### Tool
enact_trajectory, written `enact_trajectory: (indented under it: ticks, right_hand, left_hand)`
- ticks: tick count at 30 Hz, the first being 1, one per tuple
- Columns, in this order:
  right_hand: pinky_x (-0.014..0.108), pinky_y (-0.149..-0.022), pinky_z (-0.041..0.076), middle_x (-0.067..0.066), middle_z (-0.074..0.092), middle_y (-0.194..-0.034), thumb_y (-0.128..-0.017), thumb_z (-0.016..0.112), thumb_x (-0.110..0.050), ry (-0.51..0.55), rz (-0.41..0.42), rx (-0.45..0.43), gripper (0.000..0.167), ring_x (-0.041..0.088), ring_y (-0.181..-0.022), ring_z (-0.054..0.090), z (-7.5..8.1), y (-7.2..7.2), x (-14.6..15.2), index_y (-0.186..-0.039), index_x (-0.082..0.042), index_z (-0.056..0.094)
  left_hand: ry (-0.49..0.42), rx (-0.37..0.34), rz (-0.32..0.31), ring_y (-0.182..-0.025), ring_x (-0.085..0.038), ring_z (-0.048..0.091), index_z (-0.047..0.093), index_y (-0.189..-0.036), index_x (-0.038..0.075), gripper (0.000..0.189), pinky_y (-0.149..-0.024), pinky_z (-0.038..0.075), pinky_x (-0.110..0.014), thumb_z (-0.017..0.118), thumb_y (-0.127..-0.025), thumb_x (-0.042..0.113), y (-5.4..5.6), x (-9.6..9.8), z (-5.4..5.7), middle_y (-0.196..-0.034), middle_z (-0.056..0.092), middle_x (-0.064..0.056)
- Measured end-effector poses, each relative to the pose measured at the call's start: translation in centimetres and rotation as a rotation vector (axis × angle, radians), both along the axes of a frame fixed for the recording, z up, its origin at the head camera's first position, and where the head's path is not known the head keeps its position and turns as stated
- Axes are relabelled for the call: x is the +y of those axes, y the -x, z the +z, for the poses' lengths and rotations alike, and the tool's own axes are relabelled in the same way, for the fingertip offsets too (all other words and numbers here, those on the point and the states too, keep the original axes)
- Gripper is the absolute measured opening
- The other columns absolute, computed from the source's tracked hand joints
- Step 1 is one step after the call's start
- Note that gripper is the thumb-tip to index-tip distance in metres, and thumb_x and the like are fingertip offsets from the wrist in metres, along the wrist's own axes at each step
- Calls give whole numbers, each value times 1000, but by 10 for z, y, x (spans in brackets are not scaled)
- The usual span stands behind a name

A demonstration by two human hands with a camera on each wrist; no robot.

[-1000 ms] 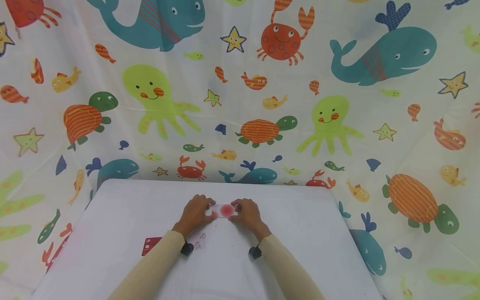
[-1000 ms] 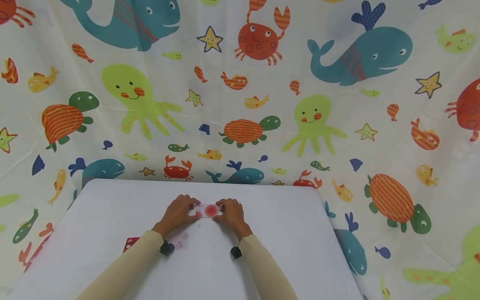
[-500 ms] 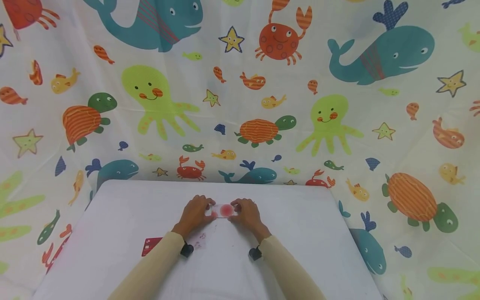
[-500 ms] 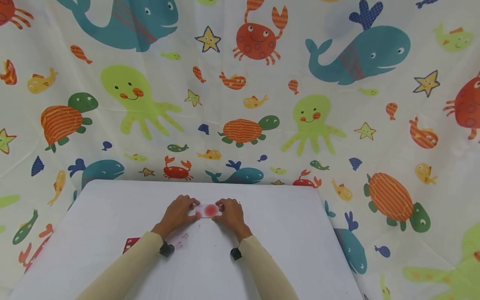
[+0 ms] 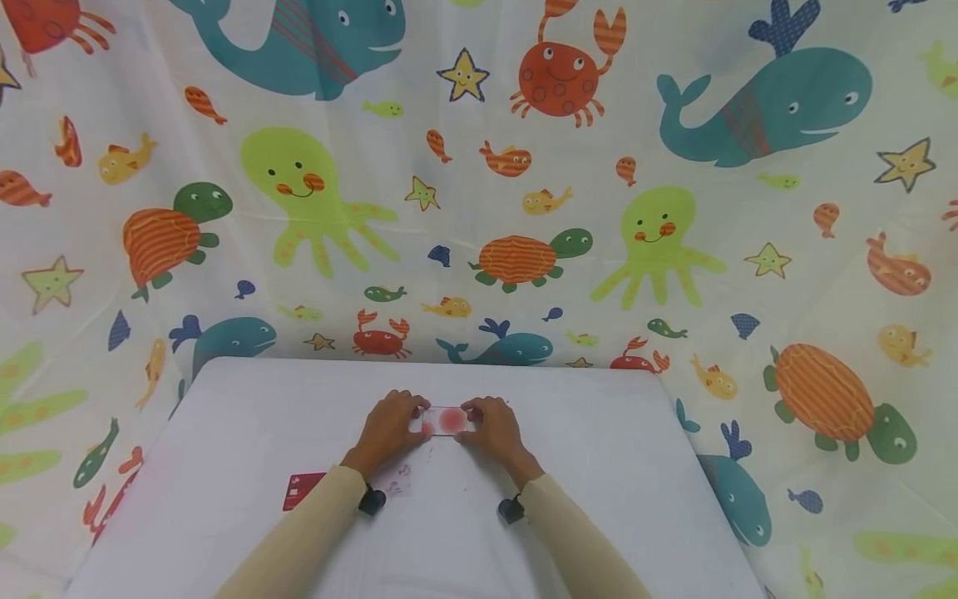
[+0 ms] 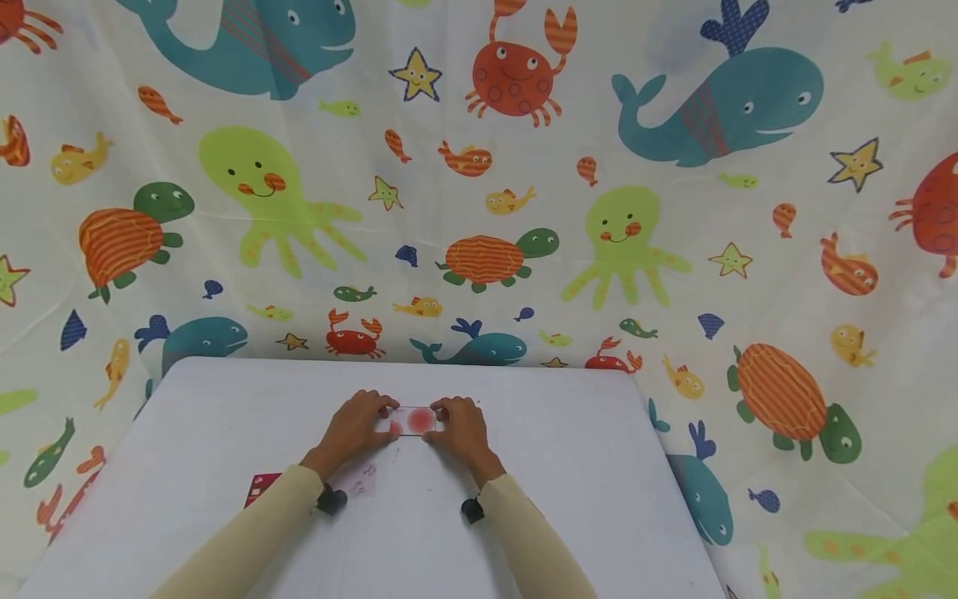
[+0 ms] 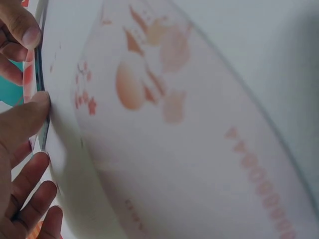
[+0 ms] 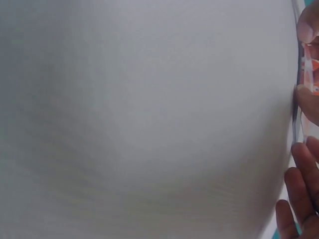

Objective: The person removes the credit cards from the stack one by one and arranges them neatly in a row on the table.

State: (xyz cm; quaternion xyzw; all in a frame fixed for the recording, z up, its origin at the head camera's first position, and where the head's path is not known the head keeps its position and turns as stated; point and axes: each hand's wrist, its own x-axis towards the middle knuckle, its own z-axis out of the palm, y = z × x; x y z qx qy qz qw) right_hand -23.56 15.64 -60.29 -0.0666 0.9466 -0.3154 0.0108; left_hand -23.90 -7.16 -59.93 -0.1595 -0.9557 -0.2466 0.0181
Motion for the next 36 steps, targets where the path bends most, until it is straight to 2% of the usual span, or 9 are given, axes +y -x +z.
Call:
enact_trajectory:
  ticks: [5,14,18,25,36]
  right_hand:
    - [47,-112,53,-2,74,-106,-86,91,-32,2,2,1,45,15,-99,62,-3,-1,2,-127,-22,74]
    - [53,-117,48,-1,73,-104,-85,92,-31,2,24,31,46,14,-95,61,-5,-3,4,-126,-20,74]
    - [54,-116,49,0,73,-104,-84,92,-30,3,28,48,46,15,-94,61,-5,-5,5,-125,-19,75]
    - [48,-110,53,-1,74,-104,-85,92,-33,-22,25,49,46,13,-93,61,-7,-6,7,-125,-19,75]
    - [47,-114,51,-4,74,-107,-85,92,-33,6,23,24,46,14,-98,62,-7,-12,10,-125,-21,74]
  left_hand:
    - [-10,-9,-2,-98,-18,59,74,-128,17,54,-97,59,-43,95,-80,32,-2,0,1,-101,72,1]
    - [-16,-12,4,-100,-20,60,75,-128,16,53,-98,60,-46,95,-81,30,-5,1,0,-103,72,-1]
    - [-19,-9,-1,-100,-21,61,75,-128,15,53,-98,60,-46,95,-80,29,-6,1,1,-103,72,-2]
    - [0,-5,-13,-100,-20,59,75,-129,16,54,-95,60,-44,94,-81,33,-7,1,0,-104,72,-3]
    - [-11,-2,-26,-97,-17,59,75,-128,18,54,-94,61,-42,94,-81,36,-10,1,-2,-104,73,-1]
